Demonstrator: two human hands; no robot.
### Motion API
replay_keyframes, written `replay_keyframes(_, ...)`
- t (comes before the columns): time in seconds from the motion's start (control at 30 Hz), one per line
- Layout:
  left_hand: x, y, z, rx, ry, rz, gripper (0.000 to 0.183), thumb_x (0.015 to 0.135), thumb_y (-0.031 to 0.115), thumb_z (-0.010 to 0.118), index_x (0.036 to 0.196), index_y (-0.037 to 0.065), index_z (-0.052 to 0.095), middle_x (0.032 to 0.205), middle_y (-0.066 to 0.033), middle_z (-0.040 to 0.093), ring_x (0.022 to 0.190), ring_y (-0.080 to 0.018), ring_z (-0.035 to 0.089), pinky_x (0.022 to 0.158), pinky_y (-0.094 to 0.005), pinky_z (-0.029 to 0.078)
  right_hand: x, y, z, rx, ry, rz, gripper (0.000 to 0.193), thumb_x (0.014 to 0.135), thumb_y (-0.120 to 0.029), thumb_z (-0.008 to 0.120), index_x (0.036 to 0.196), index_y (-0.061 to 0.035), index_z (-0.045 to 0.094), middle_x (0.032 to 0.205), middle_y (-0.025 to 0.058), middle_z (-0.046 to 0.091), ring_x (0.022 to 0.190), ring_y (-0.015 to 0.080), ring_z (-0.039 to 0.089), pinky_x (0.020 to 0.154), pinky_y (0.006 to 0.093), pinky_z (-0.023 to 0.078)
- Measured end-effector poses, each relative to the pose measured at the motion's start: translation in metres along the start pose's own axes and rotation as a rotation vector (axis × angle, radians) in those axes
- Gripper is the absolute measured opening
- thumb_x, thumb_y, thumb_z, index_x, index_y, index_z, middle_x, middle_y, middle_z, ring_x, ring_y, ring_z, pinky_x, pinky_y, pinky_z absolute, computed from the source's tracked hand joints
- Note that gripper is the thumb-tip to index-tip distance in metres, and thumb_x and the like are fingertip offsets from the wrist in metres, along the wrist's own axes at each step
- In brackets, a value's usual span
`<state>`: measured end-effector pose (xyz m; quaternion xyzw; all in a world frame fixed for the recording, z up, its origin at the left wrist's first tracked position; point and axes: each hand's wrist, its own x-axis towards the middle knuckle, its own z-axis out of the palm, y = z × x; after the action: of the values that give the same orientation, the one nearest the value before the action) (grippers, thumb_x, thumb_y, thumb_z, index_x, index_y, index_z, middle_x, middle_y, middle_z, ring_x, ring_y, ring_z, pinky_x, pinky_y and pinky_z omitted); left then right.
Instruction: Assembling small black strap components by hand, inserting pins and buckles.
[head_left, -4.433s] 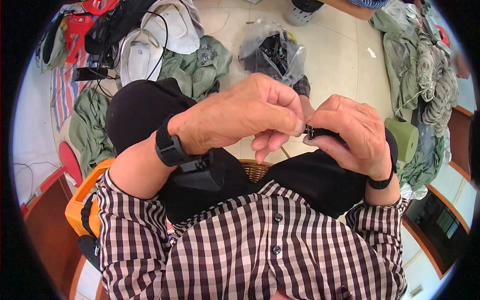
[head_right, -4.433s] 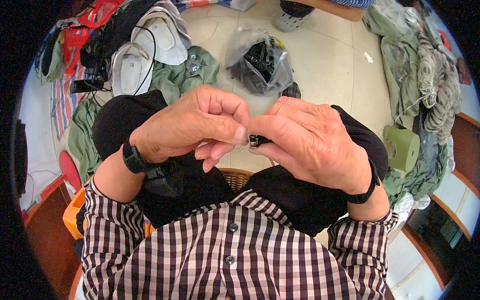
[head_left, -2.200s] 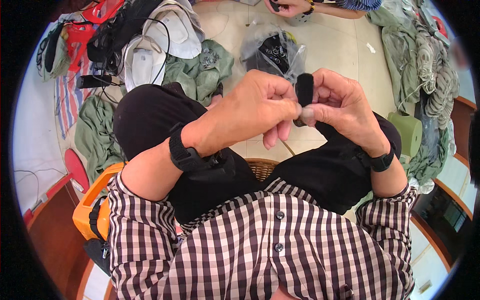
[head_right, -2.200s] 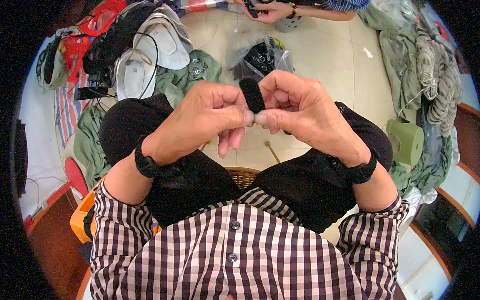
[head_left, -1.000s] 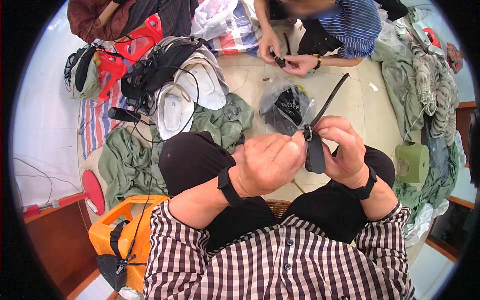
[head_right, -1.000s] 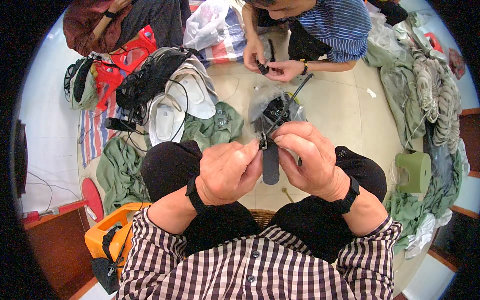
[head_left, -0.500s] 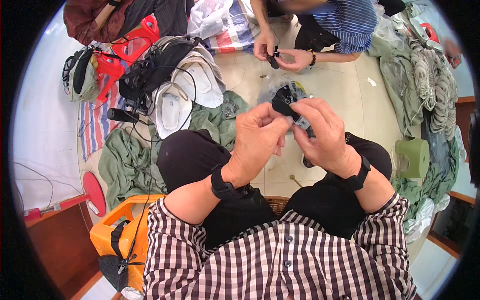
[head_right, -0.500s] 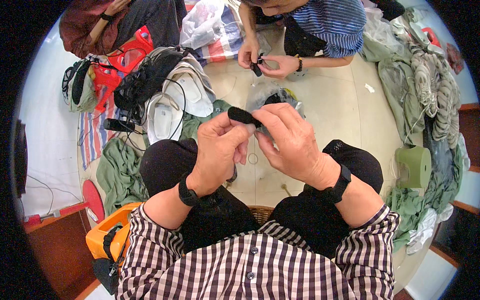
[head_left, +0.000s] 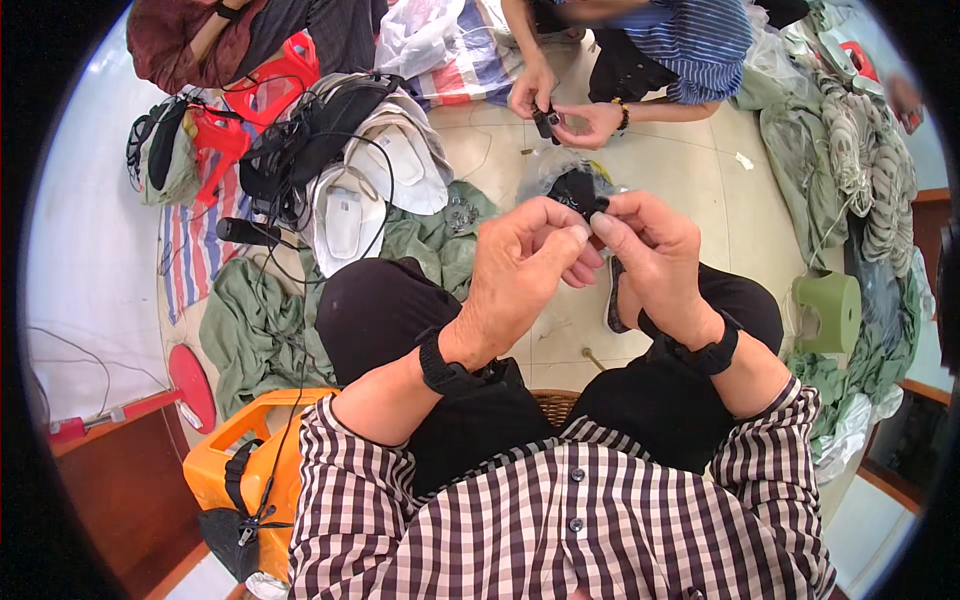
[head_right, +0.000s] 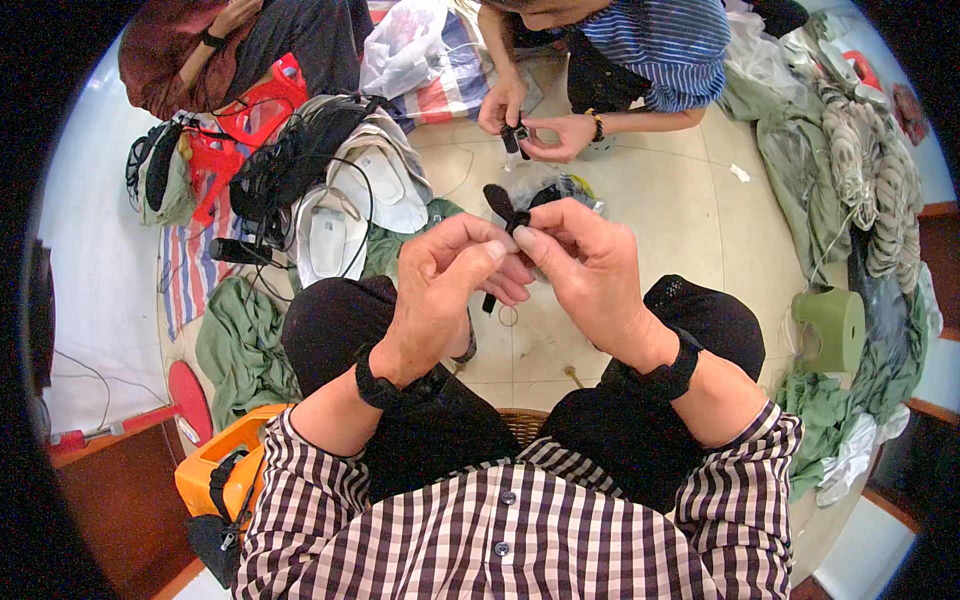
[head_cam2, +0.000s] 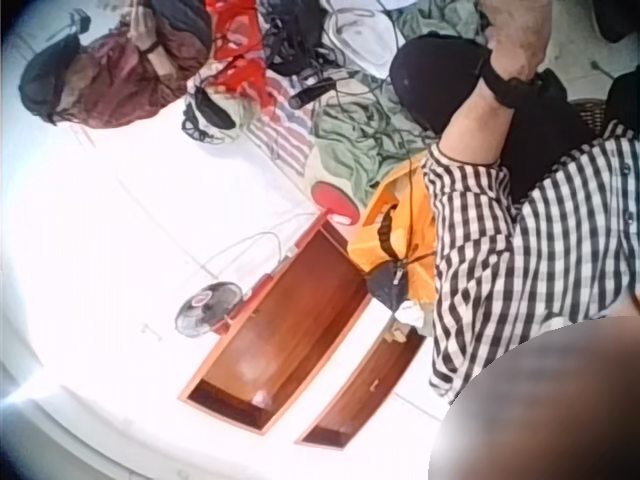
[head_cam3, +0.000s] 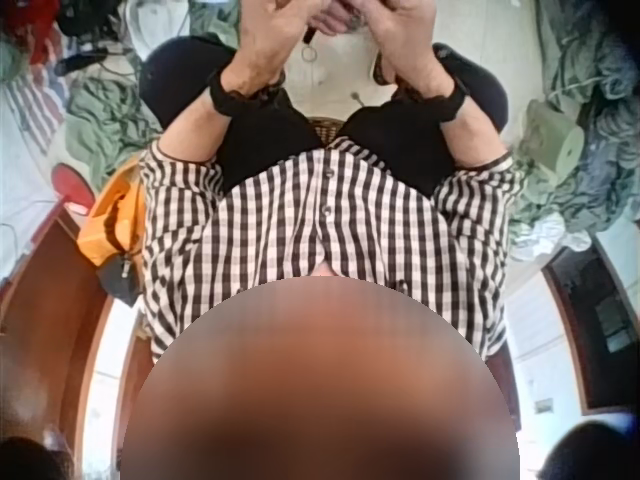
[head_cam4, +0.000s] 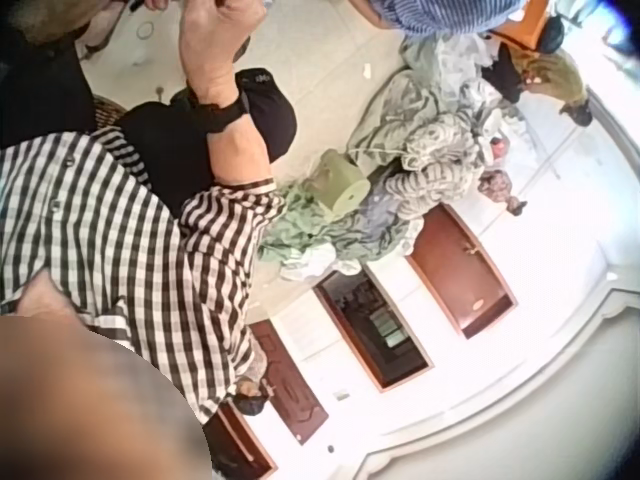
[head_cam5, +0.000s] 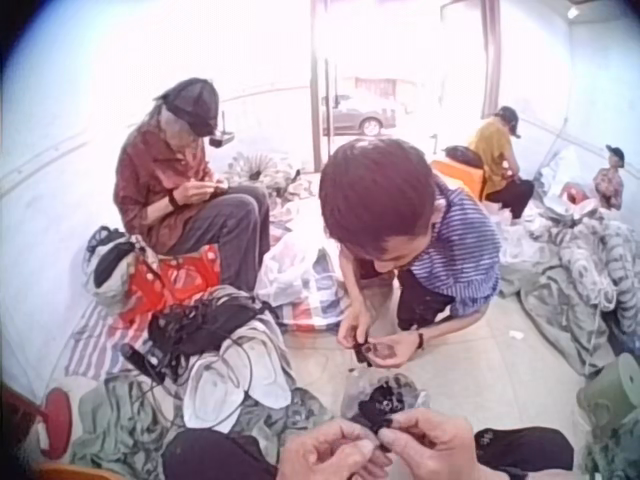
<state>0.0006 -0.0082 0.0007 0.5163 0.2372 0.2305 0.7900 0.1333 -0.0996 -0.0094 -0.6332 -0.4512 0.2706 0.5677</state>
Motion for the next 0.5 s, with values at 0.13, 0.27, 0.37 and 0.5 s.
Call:
replay_keyframes(0.13, 0.005, 0.002, 0.0, -0.025, 0.018, -0.027, 0.012, 0.084, 0.007, 0.051, 0.086, -0.004, 0.054, 0.069, -0.011, 0.062, 0.058, -0.0136, 0.059, 0.054, -0.0246, 0.049, 0.005, -0.005, 0.004, 0.255, 0.047, 0.117, 0.007, 0.084, -0.005, 0.058, 0.086, 0.0017, 0.055, 0.07, 0.0028, 0.061, 0.063, 0.0062, 0.057, 0.057, 0.0208, 0.047)
replay_keyframes(0.27, 0.009, -0.002, -0.012, 0.028, 0.027, -0.105, 0.011, 0.084, 0.009, 0.05, 0.088, -0.001, 0.053, 0.072, -0.0108, 0.06, 0.061, -0.0158, 0.058, 0.058, -0.026, 0.049, 0.012, -0.006, 0.002, 0.377, 0.034, 0.29, 0.009, 0.085, -0.008, 0.057, 0.085, 0.0011, 0.054, 0.069, 0.0036, 0.061, 0.064, 0.0079, 0.059, 0.06, 0.0216, 0.049)
replay_keyframes(0.37, 0.016, -0.008, -0.016, 0.064, 0.123, -0.078, 0.012, 0.085, 0.012, 0.051, 0.086, 0.0, 0.054, 0.073, -0.0071, 0.058, 0.063, -0.0138, 0.056, 0.06, -0.0259, 0.048, 0.017, -0.004, 0.0, 0.449, 0.043, 0.336, 0.01, 0.086, -0.008, 0.057, 0.086, 0.0012, 0.053, 0.069, 0.0037, 0.06, 0.064, 0.0086, 0.06, 0.06, 0.0219, 0.05)
replay_keyframes(0.5, 0.02, -0.006, -0.015, 0.032, 0.016, -0.146, 0.018, 0.085, 0.018, 0.052, 0.086, 0.001, 0.056, 0.077, -0.0051, 0.059, 0.068, -0.0128, 0.056, 0.066, -0.027, 0.048, 0.016, -0.002, 0.0, 0.376, 0.053, 0.29, 0.009, 0.086, -0.007, 0.056, 0.086, 0.0011, 0.053, 0.071, 0.0042, 0.06, 0.064, 0.0081, 0.059, 0.06, 0.0208, 0.049)
